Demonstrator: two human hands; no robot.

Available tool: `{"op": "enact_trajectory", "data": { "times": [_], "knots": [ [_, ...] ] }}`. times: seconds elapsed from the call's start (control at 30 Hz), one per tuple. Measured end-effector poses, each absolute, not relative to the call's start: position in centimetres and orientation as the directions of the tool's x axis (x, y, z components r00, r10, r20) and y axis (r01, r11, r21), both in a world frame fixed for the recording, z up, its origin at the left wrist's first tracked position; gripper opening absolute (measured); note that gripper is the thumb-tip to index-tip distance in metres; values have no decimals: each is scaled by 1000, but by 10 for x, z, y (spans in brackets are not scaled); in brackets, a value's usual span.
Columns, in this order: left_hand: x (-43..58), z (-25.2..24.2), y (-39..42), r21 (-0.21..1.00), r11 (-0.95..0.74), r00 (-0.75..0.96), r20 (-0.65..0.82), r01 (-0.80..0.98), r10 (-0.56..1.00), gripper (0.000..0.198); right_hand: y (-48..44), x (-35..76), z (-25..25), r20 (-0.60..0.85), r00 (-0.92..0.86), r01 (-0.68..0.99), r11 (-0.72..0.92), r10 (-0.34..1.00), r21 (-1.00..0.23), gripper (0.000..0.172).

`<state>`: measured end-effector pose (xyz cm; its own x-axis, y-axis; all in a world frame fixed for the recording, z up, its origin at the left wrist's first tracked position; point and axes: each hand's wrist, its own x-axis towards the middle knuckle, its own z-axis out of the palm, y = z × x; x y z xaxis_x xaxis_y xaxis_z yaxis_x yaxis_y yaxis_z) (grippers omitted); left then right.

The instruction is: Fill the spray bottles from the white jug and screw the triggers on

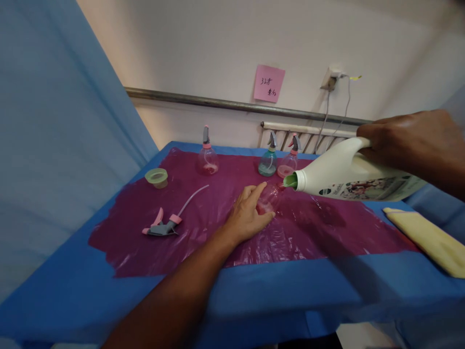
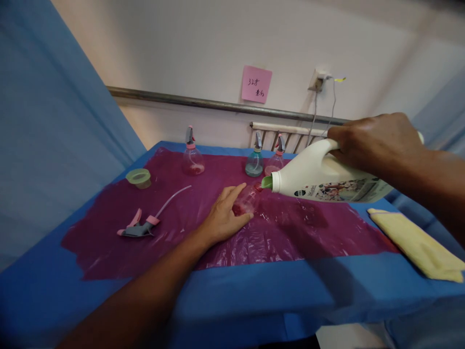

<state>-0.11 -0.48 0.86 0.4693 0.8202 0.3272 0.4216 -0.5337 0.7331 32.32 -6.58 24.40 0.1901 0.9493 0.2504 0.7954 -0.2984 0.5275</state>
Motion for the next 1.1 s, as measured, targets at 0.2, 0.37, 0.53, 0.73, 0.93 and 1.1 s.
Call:
{"op": "enact_trajectory", "data": {
  "times": [0.2,0.37,0.53,0.73,0.93,1.1],
  "knots": [
    [-1,8,-4,728,-539,471,332,424,817,91,-65,322,244,231,210,774,-306,950,555,29],
    [-1,8,-4,732,-535,470,327,423,820,91,-63,323,243,242,210,748,-315,947,584,22],
    [-1,7,-5,736,-537,469,334,412,818,90,-63,322,243,237,243,767,-336,940,547,17],
    [0,8,-5,732,-538,469,333,417,818,90,-60,325,242,257,236,778,-341,937,528,16],
    [-1,8,-5,726,-541,470,334,425,817,91,-60,325,242,268,249,778,-357,931,517,16],
    [0,7,-4,724,-546,463,346,421,816,90,-62,322,243,260,235,770,-342,937,538,14]
  ]
}}
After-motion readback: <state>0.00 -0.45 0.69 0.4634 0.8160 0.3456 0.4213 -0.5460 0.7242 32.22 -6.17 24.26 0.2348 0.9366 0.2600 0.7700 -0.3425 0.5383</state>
